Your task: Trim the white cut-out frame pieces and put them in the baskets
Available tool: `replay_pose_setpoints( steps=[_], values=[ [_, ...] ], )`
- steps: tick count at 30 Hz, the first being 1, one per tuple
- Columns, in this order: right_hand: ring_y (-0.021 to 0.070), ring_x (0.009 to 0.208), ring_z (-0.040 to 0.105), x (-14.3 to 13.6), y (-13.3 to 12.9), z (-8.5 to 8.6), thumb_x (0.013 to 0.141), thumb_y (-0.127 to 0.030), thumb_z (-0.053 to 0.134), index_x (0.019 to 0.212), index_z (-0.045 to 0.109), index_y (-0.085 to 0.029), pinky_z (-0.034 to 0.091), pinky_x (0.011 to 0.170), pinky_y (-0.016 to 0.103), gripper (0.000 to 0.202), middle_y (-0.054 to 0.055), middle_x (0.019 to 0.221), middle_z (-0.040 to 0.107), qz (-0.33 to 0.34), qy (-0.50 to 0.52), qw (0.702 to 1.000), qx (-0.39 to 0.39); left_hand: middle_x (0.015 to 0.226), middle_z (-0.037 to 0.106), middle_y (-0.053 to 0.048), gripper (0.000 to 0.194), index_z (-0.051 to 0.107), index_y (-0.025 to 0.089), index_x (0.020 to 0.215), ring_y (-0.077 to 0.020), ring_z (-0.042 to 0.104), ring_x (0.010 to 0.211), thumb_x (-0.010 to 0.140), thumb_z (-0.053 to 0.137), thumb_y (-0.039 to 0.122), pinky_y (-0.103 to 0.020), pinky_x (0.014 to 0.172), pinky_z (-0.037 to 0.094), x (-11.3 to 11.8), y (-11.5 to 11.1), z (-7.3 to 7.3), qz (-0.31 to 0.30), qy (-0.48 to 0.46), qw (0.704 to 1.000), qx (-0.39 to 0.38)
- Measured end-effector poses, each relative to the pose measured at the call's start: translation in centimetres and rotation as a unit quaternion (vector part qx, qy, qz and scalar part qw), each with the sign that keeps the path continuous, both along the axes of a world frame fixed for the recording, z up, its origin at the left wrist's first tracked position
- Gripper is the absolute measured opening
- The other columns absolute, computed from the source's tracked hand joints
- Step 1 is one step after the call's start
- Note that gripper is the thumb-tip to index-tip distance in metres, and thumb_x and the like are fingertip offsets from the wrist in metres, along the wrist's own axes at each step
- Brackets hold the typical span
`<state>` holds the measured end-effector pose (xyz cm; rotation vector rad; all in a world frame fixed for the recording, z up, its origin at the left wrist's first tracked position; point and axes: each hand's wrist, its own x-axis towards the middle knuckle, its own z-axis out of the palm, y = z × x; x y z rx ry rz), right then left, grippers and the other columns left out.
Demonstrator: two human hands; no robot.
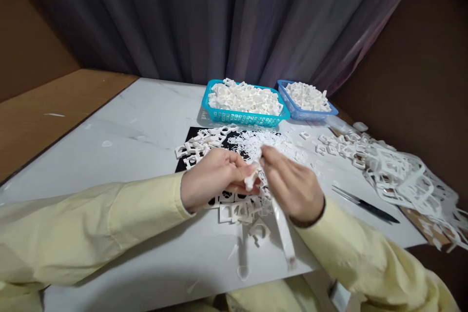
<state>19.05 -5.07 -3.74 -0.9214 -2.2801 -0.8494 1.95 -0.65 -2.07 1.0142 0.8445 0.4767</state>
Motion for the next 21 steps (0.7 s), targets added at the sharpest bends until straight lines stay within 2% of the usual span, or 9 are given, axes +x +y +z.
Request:
replay_pose_setpoints(
  steps=[2, 4, 7, 11, 15, 21],
  values=[
    [0.0187, 0.074, 0.069, 0.8, 0.6, 0.1, 0.085, -0.007, 0.049, 0.077, 0.058, -0.010, 0.056, 0.059, 0.024, 0.012, 0.018, 0.091, 0.070, -0.040, 0.066, 0.997, 0.015, 0.063, 0.068, -0.004, 0.027, 0.053, 0.013, 0.056, -0.0166, 0.069, 0.064, 0.066, 0.074, 0.026, -0.028, 0.067, 0.054, 0.0, -0.3, -0.2, -0.026, 0.013, 0.999, -0.013],
    [0.0126, 0.066, 0.069, 1.3, 0.6, 0.6, 0.083, -0.009, 0.056, 0.077, 0.058, -0.015, 0.052, 0.050, 0.018, 0.009, 0.008, 0.086, 0.073, -0.057, 0.164, 0.985, 0.002, 0.068, 0.070, -0.006, 0.026, 0.054, 0.013, 0.057, -0.0179, 0.070, 0.068, 0.069, 0.072, 0.028, -0.030, 0.071, 0.055, 0.0, -0.4, -0.1, -0.020, 0.006, 1.000, -0.004],
    [0.0139, 0.067, 0.070, 1.1, -0.3, 1.6, 0.079, -0.010, 0.062, 0.072, 0.060, -0.016, 0.051, 0.045, 0.017, 0.010, 0.004, 0.081, 0.074, -0.017, 0.244, 0.965, -0.090, 0.066, 0.070, -0.004, 0.023, 0.055, 0.014, 0.060, -0.0171, 0.070, 0.069, 0.074, 0.068, 0.027, -0.031, 0.075, 0.054, -0.1, 0.0, 0.2, 0.011, -0.010, 1.000, 0.021],
    [0.0126, 0.059, 0.069, 0.1, -1.6, 2.0, 0.077, -0.008, 0.064, 0.072, 0.061, -0.016, 0.052, 0.045, 0.018, 0.010, 0.005, 0.085, 0.074, 0.020, 0.239, 0.959, -0.154, 0.061, 0.068, -0.002, 0.018, 0.058, 0.013, 0.063, -0.0145, 0.068, 0.064, 0.075, 0.066, 0.023, -0.029, 0.072, 0.054, -0.1, 0.3, 0.5, 0.022, -0.009, 0.998, 0.053],
    [0.0095, 0.060, 0.068, -0.4, -1.8, 1.5, 0.078, -0.009, 0.064, 0.075, 0.061, -0.017, 0.054, 0.052, 0.017, 0.009, 0.004, 0.091, 0.073, 0.029, 0.217, 0.963, -0.156, 0.057, 0.066, 0.000, 0.018, 0.057, 0.012, 0.061, -0.0110, 0.064, 0.057, 0.074, 0.066, 0.019, -0.026, 0.067, 0.052, -0.1, 0.2, 0.5, 0.032, -0.004, 0.997, 0.069],
    [0.0093, 0.073, 0.069, -0.5, -1.7, 1.2, 0.078, -0.006, 0.062, 0.081, 0.062, -0.015, 0.053, 0.056, 0.016, 0.010, 0.005, 0.094, 0.072, 0.048, 0.202, 0.967, -0.147, 0.056, 0.064, 0.002, 0.019, 0.057, 0.012, 0.060, -0.0079, 0.061, 0.055, 0.074, 0.066, 0.019, -0.021, 0.063, 0.049, -0.1, 0.1, 0.5, 0.037, -0.010, 0.996, 0.083]
  ],
)
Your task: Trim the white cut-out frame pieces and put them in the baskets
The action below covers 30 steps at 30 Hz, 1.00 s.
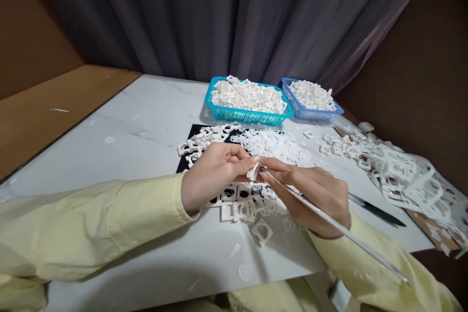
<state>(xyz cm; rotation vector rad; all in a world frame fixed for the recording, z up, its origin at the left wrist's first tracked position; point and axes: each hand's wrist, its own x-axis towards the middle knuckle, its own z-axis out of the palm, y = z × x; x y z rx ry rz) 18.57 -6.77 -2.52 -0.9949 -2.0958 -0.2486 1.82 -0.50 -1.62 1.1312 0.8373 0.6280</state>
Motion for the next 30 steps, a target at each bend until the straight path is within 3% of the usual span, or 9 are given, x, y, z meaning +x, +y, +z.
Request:
replay_pose_setpoints(
  steps=[6, 11, 14, 16, 21, 24, 27, 30],
  values=[
    [0.0122, 0.075, 0.068, 0.0, -0.1, -0.4, 0.083, -0.008, 0.056, 0.085, 0.059, -0.014, 0.054, 0.057, 0.020, 0.006, 0.010, 0.103, 0.069, -0.014, -0.054, 0.998, 0.020, 0.061, 0.066, 0.000, 0.019, 0.059, 0.012, 0.062, -0.0092, 0.062, 0.061, 0.072, 0.069, 0.025, -0.020, 0.064, 0.050, 0.0, 0.2, -0.3, -0.007, -0.001, 1.000, -0.004],
    [0.0241, 0.094, 0.066, -0.3, 0.0, -0.8, 0.087, -0.007, 0.043, 0.088, 0.059, -0.005, 0.057, 0.073, 0.030, 0.016, 0.023, 0.103, 0.066, -0.010, -0.152, 0.987, 0.044, 0.060, 0.065, 0.001, 0.021, 0.059, 0.013, 0.061, -0.0107, 0.063, 0.063, 0.065, 0.074, 0.027, -0.024, 0.068, 0.052, 0.2, 0.1, -0.5, 0.007, -0.006, 1.000, -0.021],
    [0.0285, 0.096, 0.065, -0.4, 0.0, -1.0, 0.085, -0.006, 0.045, 0.085, 0.061, -0.003, 0.056, 0.076, 0.034, 0.016, 0.026, 0.104, 0.065, -0.011, -0.188, 0.979, 0.083, 0.057, 0.062, 0.003, 0.021, 0.059, 0.013, 0.059, -0.0102, 0.061, 0.059, 0.063, 0.075, 0.027, -0.023, 0.064, 0.052, 0.3, 0.0, -0.4, 0.014, 0.009, 1.000, 0.011],
    [0.0263, 0.091, 0.067, -0.3, 0.0, -1.1, 0.085, -0.006, 0.048, 0.084, 0.061, -0.003, 0.056, 0.074, 0.033, 0.013, 0.026, 0.103, 0.065, -0.015, -0.188, 0.978, 0.091, 0.055, 0.061, 0.003, 0.021, 0.059, 0.013, 0.059, -0.0102, 0.060, 0.058, 0.064, 0.074, 0.026, -0.021, 0.062, 0.051, 0.3, 0.0, -0.4, 0.018, 0.017, 0.998, 0.052],
    [0.0142, 0.066, 0.068, -0.2, -0.3, -0.9, 0.085, -0.010, 0.055, 0.085, 0.060, -0.009, 0.053, 0.052, 0.022, 0.005, 0.017, 0.101, 0.069, -0.039, -0.107, 0.992, 0.055, 0.060, 0.065, 0.001, 0.014, 0.065, 0.013, 0.064, -0.0108, 0.061, 0.060, 0.072, 0.067, 0.024, -0.019, 0.058, 0.048, 0.0, 0.2, -0.1, 0.000, 0.035, 0.989, 0.142],
    [0.0106, 0.064, 0.068, -0.3, -0.4, -0.5, 0.082, -0.012, 0.059, 0.079, 0.059, -0.015, 0.047, 0.044, 0.018, 0.004, 0.007, 0.094, 0.072, -0.054, -0.031, 0.997, 0.036, 0.058, 0.065, 0.001, 0.012, 0.066, 0.013, 0.064, -0.0101, 0.061, 0.058, 0.073, 0.066, 0.021, -0.018, 0.056, 0.046, -0.2, 0.4, 0.1, -0.019, 0.046, 0.989, 0.140],
    [0.0131, 0.073, 0.070, -0.3, -0.4, -0.1, 0.081, -0.008, 0.060, 0.074, 0.058, -0.016, 0.049, 0.047, 0.017, 0.011, 0.002, 0.083, 0.073, -0.031, 0.059, 0.997, -0.028, 0.055, 0.065, 0.001, 0.011, 0.067, 0.014, 0.063, -0.0093, 0.060, 0.055, 0.073, 0.066, 0.019, -0.017, 0.055, 0.045, -0.3, 0.5, 0.3, -0.026, 0.054, 0.992, 0.115],
    [0.0143, 0.073, 0.070, -0.1, -0.4, 0.4, 0.079, -0.008, 0.062, 0.073, 0.060, -0.016, 0.053, 0.052, 0.018, 0.011, 0.004, 0.086, 0.073, -0.003, 0.130, 0.987, -0.099, 0.057, 0.068, 0.001, 0.010, 0.067, 0.015, 0.063, -0.0095, 0.060, 0.055, 0.073, 0.065, 0.019, -0.018, 0.055, 0.044, -0.3, 0.5, 0.5, -0.029, 0.057, 0.993, 0.100]
  ],
)
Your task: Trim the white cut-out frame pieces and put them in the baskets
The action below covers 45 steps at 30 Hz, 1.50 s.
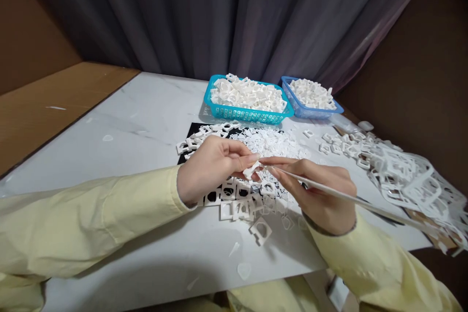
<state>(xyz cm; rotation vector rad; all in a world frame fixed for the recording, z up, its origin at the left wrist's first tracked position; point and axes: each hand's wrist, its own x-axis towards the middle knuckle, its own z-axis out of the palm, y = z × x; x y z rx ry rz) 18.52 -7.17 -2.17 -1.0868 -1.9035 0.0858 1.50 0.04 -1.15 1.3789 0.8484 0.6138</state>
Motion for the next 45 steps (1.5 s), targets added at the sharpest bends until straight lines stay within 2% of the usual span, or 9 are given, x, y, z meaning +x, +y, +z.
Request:
replay_pose_setpoints(
  steps=[7, 14, 19, 24, 27, 33, 36, 40, 45],
  values=[
    [0.0151, 0.081, 0.070, 0.2, 0.0, 0.2, 0.078, -0.010, 0.064, 0.083, 0.066, -0.019, 0.057, 0.062, 0.019, 0.011, 0.002, 0.087, 0.073, 0.031, 0.008, 0.999, -0.022, 0.055, 0.067, 0.002, 0.010, 0.067, 0.015, 0.063, -0.0073, 0.053, 0.050, 0.072, 0.066, 0.019, -0.017, 0.050, 0.039, -0.1, 0.0, 0.2, -0.005, 0.022, 1.000, -0.006],
    [0.0152, 0.077, 0.070, 0.2, 0.1, 0.1, 0.080, -0.010, 0.062, 0.078, 0.063, -0.021, 0.056, 0.056, 0.020, 0.012, 0.002, 0.089, 0.073, 0.006, 0.021, 1.000, -0.018, 0.054, 0.067, 0.002, 0.010, 0.067, 0.016, 0.060, -0.0081, 0.053, 0.049, 0.070, 0.066, 0.018, -0.018, 0.049, 0.039, -0.1, -0.1, 0.3, -0.002, 0.018, 1.000, -0.022],
    [0.0194, 0.079, 0.070, 0.6, 0.2, 0.8, 0.077, -0.010, 0.064, 0.071, 0.064, -0.019, 0.055, 0.056, 0.024, 0.011, 0.004, 0.084, 0.073, 0.023, 0.094, 0.991, -0.094, 0.055, 0.069, -0.001, 0.009, 0.067, 0.014, 0.061, -0.0096, 0.058, 0.052, 0.070, 0.067, 0.016, -0.018, 0.052, 0.043, -0.1, -0.2, 0.5, -0.001, 0.001, 0.999, -0.049],
    [0.0143, 0.069, 0.069, 0.7, 0.0, 1.2, 0.076, -0.014, 0.066, 0.073, 0.068, -0.019, 0.055, 0.057, 0.022, 0.007, 0.003, 0.088, 0.073, 0.029, 0.142, 0.977, -0.158, 0.058, 0.070, -0.003, 0.007, 0.067, 0.013, 0.063, -0.0115, 0.063, 0.055, 0.070, 0.067, 0.016, -0.019, 0.055, 0.048, 0.0, -0.2, 0.7, -0.003, -0.005, 0.998, -0.056],
    [0.0145, 0.071, 0.070, 0.6, 0.0, 1.1, 0.076, -0.013, 0.066, 0.073, 0.069, -0.019, 0.056, 0.058, 0.021, 0.008, 0.002, 0.086, 0.074, 0.023, 0.123, 0.982, -0.143, 0.058, 0.070, -0.003, 0.008, 0.067, 0.012, 0.063, -0.0112, 0.064, 0.056, 0.070, 0.067, 0.015, -0.018, 0.055, 0.048, 0.0, -0.3, 0.6, -0.004, -0.016, 0.998, -0.065],
    [0.0141, 0.071, 0.070, 0.6, -0.1, 0.8, 0.077, -0.008, 0.063, 0.079, 0.066, -0.020, 0.055, 0.054, 0.019, 0.012, 0.002, 0.089, 0.073, 0.020, 0.008, 0.999, -0.041, 0.058, 0.070, -0.002, 0.010, 0.066, 0.012, 0.061, -0.0106, 0.066, 0.057, 0.070, 0.067, 0.016, -0.015, 0.054, 0.049, 0.1, -0.2, 0.4, -0.010, -0.021, 0.995, -0.093],
    [0.0148, 0.072, 0.070, 0.5, -0.2, 0.7, 0.077, -0.009, 0.063, 0.072, 0.064, -0.019, 0.055, 0.055, 0.019, 0.012, 0.002, 0.086, 0.073, -0.006, 0.027, 0.999, -0.035, 0.060, 0.070, -0.004, 0.012, 0.066, 0.012, 0.063, -0.0129, 0.068, 0.061, 0.070, 0.068, 0.020, -0.017, 0.058, 0.051, 0.1, -0.1, 0.4, -0.009, -0.015, 0.996, -0.091],
    [0.0170, 0.070, 0.071, 0.4, -0.3, 1.0, 0.076, -0.011, 0.065, 0.068, 0.065, -0.019, 0.056, 0.054, 0.021, 0.012, 0.002, 0.083, 0.074, -0.027, 0.097, 0.992, -0.076, 0.061, 0.070, -0.004, 0.014, 0.066, 0.012, 0.064, -0.0153, 0.069, 0.064, 0.071, 0.069, 0.024, -0.021, 0.063, 0.053, 0.0, -0.1, 0.4, -0.010, -0.018, 0.996, -0.085],
    [0.0216, 0.091, 0.068, 0.4, -0.4, 1.2, 0.077, -0.011, 0.064, 0.079, 0.069, -0.021, 0.058, 0.070, 0.027, 0.011, 0.001, 0.083, 0.074, 0.043, 0.112, 0.981, -0.155, 0.059, 0.069, -0.002, 0.012, 0.066, 0.013, 0.064, -0.0139, 0.068, 0.063, 0.070, 0.069, 0.022, -0.020, 0.062, 0.052, -0.1, -0.1, 0.4, -0.030, -0.019, 0.996, -0.088]
  ],
)
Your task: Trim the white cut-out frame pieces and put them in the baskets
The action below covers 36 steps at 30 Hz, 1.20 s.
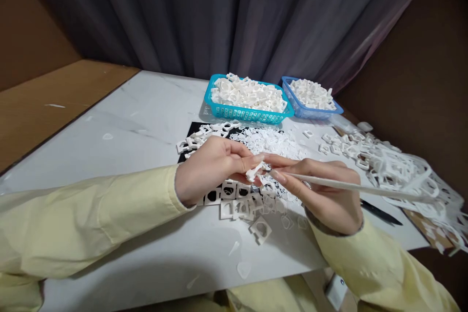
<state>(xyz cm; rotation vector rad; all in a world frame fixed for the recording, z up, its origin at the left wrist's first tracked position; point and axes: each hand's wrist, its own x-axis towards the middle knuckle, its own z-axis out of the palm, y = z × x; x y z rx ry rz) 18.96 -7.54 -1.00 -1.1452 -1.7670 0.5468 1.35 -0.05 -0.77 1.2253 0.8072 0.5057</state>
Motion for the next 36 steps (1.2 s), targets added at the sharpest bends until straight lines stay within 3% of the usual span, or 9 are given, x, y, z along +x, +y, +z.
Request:
replay_pose_setpoints(
  steps=[5, 10, 12, 17, 22, 25, 31, 36],
  values=[
    [0.0215, 0.085, 0.069, 0.1, 0.3, -0.6, 0.077, -0.014, 0.065, 0.078, 0.069, -0.019, 0.058, 0.063, 0.027, 0.007, 0.004, 0.091, 0.073, -0.011, -0.016, 0.999, 0.027, 0.065, 0.071, -0.004, 0.015, 0.066, 0.014, 0.065, -0.0172, 0.069, 0.069, 0.069, 0.071, 0.028, -0.027, 0.071, 0.054, -0.1, 0.4, -0.2, -0.030, -0.007, 0.999, -0.024],
    [0.0192, 0.082, 0.069, 0.1, 0.4, -0.5, 0.078, -0.011, 0.063, 0.076, 0.068, -0.019, 0.056, 0.067, 0.029, 0.010, 0.004, 0.092, 0.072, -0.032, -0.010, 0.998, 0.060, 0.081, 0.073, -0.007, 0.030, 0.066, 0.014, 0.082, -0.0204, 0.069, 0.083, 0.076, 0.063, 0.043, -0.032, 0.083, 0.053, -0.2, 0.9, 0.3, -0.082, -0.056, 0.993, -0.063],
    [0.0179, 0.079, 0.069, 0.2, 0.5, -0.2, 0.078, -0.013, 0.063, 0.071, 0.067, -0.019, 0.057, 0.067, 0.028, 0.010, 0.003, 0.089, 0.072, -0.066, 0.012, 0.997, 0.049, 0.087, 0.073, -0.008, 0.031, 0.064, 0.015, 0.089, -0.0216, 0.069, 0.087, 0.075, 0.065, 0.042, -0.033, 0.085, 0.052, -0.3, 1.0, 0.7, -0.084, -0.067, 0.993, -0.054],
    [0.0155, 0.065, 0.069, 0.2, 0.7, 0.2, 0.078, -0.021, 0.065, 0.071, 0.070, -0.019, 0.057, 0.058, 0.025, 0.009, 0.003, 0.086, 0.073, -0.126, 0.043, 0.991, 0.015, 0.087, 0.074, -0.008, 0.024, 0.059, 0.015, 0.091, -0.0210, 0.068, 0.092, 0.072, 0.071, 0.023, -0.028, 0.080, 0.052, -0.4, 0.7, 1.0, -0.040, -0.028, 0.998, 0.038],
    [0.0182, 0.083, 0.069, 0.2, 0.8, -0.2, 0.078, -0.018, 0.065, 0.073, 0.070, -0.019, 0.057, 0.073, 0.027, 0.007, 0.003, 0.089, 0.073, -0.096, 0.013, 0.993, 0.062, 0.081, 0.073, -0.006, 0.016, 0.061, 0.013, 0.085, -0.0205, 0.069, 0.085, 0.076, 0.067, 0.024, -0.030, 0.080, 0.054, -0.2, 0.6, 0.4, -0.032, -0.014, 0.997, 0.070],
    [0.0185, 0.083, 0.069, 0.2, 0.8, -0.4, 0.080, -0.016, 0.062, 0.076, 0.069, -0.020, 0.058, 0.070, 0.028, 0.009, 0.003, 0.088, 0.073, -0.070, -0.014, 0.993, 0.089, 0.081, 0.071, -0.005, 0.016, 0.062, 0.012, 0.085, -0.0201, 0.070, 0.082, 0.074, 0.068, 0.023, -0.030, 0.079, 0.055, 0.0, 0.5, 0.2, -0.024, -0.015, 0.996, 0.090],
    [0.0163, 0.080, 0.070, -0.1, 0.2, -0.6, 0.080, -0.011, 0.060, 0.085, 0.068, -0.020, 0.058, 0.067, 0.023, 0.013, 0.003, 0.090, 0.073, -0.106, -0.093, 0.972, 0.186, 0.077, 0.069, -0.002, 0.018, 0.059, 0.015, 0.086, -0.0183, 0.070, 0.076, 0.073, 0.069, 0.023, -0.029, 0.073, 0.057, 0.3, 0.0, 0.0, 0.015, -0.030, 0.994, 0.105],
    [0.0178, 0.084, 0.069, -0.3, 0.1, -0.8, 0.081, -0.011, 0.058, 0.087, 0.068, -0.022, 0.058, 0.069, 0.025, 0.016, 0.002, 0.092, 0.072, -0.106, -0.069, 0.976, 0.176, 0.069, 0.064, -0.001, 0.015, 0.062, 0.014, 0.080, -0.0149, 0.066, 0.062, 0.073, 0.068, 0.025, -0.025, 0.059, 0.057, 0.2, 0.4, -0.3, 0.017, -0.006, 0.988, 0.157]
  ],
)
